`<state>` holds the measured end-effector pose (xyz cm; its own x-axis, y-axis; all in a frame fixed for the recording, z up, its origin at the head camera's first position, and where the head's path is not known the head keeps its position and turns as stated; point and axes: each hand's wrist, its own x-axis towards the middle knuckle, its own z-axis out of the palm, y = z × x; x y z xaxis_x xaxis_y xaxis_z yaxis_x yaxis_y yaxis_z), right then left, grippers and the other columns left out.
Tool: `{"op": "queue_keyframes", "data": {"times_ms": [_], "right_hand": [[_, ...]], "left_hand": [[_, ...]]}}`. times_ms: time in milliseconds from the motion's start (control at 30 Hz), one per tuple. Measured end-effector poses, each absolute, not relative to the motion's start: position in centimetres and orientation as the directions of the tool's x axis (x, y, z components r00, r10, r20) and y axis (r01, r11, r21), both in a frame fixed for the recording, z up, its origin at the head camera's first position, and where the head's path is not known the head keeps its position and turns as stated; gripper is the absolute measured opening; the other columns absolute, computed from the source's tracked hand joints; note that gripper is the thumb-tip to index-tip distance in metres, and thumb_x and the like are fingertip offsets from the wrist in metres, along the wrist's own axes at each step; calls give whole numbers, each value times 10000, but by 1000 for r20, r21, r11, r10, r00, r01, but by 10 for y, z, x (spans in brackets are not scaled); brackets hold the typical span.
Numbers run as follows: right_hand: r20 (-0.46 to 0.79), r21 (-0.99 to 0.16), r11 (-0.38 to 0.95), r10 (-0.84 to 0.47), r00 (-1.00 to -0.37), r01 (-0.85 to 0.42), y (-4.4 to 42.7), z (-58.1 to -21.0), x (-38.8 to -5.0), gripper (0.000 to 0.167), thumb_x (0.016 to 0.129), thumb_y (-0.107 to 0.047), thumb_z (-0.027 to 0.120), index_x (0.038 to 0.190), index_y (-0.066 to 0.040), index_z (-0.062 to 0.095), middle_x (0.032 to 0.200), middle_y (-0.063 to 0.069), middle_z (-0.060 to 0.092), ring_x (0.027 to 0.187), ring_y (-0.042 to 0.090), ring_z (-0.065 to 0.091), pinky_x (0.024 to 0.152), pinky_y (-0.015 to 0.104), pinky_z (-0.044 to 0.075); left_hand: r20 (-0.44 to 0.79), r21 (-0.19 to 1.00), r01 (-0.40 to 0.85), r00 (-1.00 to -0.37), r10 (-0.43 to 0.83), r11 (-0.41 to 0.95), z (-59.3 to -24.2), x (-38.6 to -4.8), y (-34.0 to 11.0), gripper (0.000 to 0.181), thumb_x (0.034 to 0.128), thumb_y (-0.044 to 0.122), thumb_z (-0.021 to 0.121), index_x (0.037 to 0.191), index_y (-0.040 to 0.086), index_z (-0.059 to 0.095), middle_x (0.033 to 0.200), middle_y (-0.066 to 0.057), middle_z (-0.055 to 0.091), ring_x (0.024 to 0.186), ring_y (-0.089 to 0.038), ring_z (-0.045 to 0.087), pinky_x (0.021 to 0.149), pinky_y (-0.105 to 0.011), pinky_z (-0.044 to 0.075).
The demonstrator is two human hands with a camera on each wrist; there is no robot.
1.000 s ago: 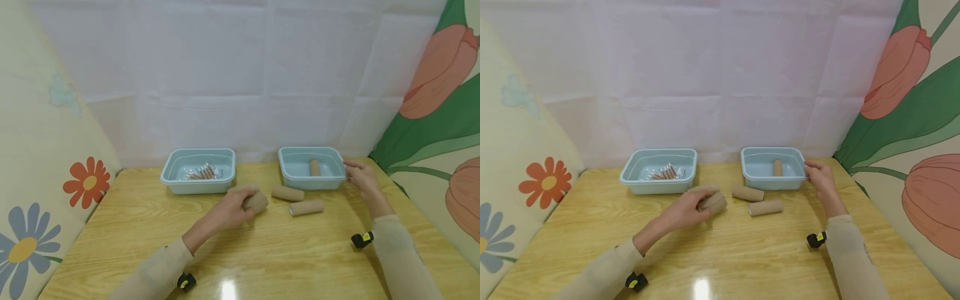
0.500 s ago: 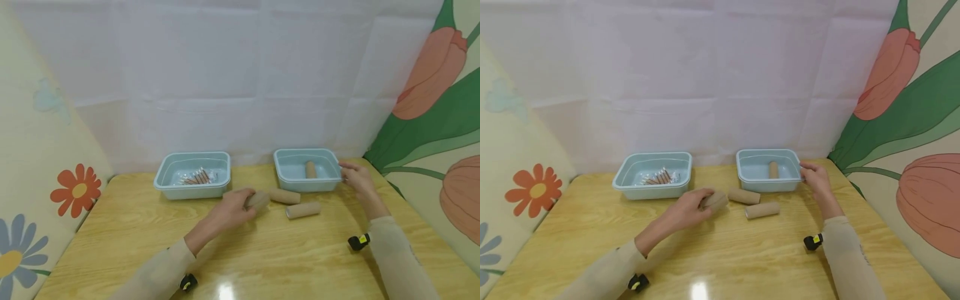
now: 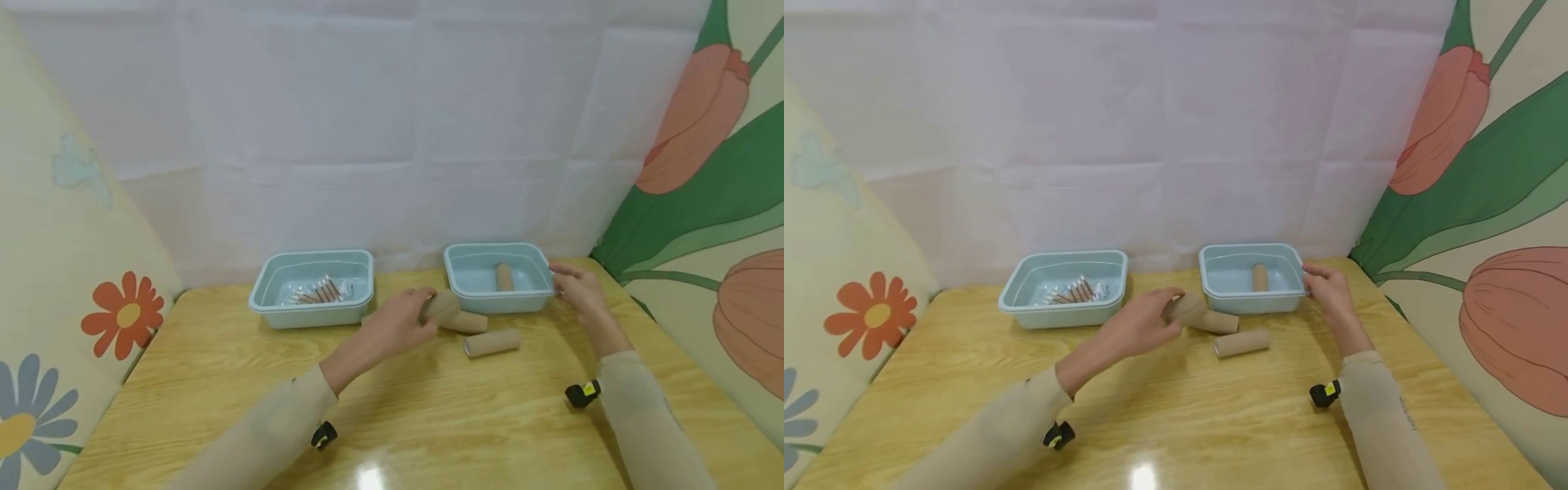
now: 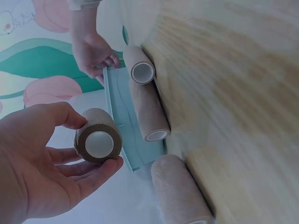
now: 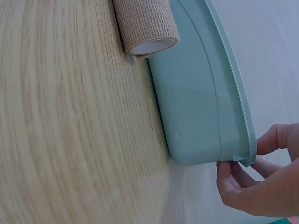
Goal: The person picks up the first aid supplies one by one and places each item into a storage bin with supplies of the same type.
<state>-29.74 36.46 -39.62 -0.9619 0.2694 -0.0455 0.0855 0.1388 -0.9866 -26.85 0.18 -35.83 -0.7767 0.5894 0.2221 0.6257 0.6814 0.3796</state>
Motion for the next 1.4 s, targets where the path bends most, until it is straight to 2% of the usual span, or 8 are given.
{"op": "queue_keyframes", "data": {"times_ms": [300, 633, 967, 1200, 1400], "right_hand": [[-32, -989, 132, 280, -959, 72, 365, -401, -299, 558, 916, -23, 501, 1466, 70, 481, 1377, 217, 494, 948, 141, 560, 758, 201, 510], [-11, -989, 137, 280, -960, 51, 366, -405, -299, 544, 925, -19, 492, 1458, 85, 481, 1343, 235, 504, 910, 115, 560, 743, 190, 506], [-18, -988, 139, 286, -958, 60, 368, -403, -299, 550, 928, -41, 495, 1469, 59, 485, 1391, 228, 490, 920, 104, 546, 785, 214, 505], [-27, -988, 135, 284, -958, 68, 367, -400, -300, 556, 927, -37, 484, 1474, 60, 477, 1423, 233, 472, 955, 127, 537, 819, 229, 502], [-17, -990, 129, 296, -955, 58, 364, -399, -300, 548, 922, -35, 500, 1462, 59, 495, 1383, 229, 500, 952, 134, 551, 786, 204, 505]], "left_hand": [[237, 325, 655, -754, 612, 682, -347, -282, 17, 535, 943, 183, 642, 1443, 40, 516, 1169, -117, 651, 862, -185, 598, 691, -337, 517], [234, 285, 669, -743, 628, 686, -344, -295, 35, 535, 926, 164, 655, 1430, 41, 529, 1129, -99, 639, 847, -168, 589, 659, -305, 508], [241, 272, 695, -719, 652, 666, -333, -317, 45, 487, 947, 92, 675, 1405, 4, 533, 1273, -183, 619, 1026, -239, 617, 838, -363, 529], [239, 251, 683, -730, 640, 686, -326, -334, 51, 489, 946, 64, 691, 1400, -33, 537, 1275, -224, 610, 1084, -305, 619, 887, -397, 527], [280, 306, 690, -724, 631, 656, -327, -344, 56, 501, 908, 0, 707, 1386, -18, 557, 1313, -225, 589, 1141, -312, 596, 930, -393, 511]]}}
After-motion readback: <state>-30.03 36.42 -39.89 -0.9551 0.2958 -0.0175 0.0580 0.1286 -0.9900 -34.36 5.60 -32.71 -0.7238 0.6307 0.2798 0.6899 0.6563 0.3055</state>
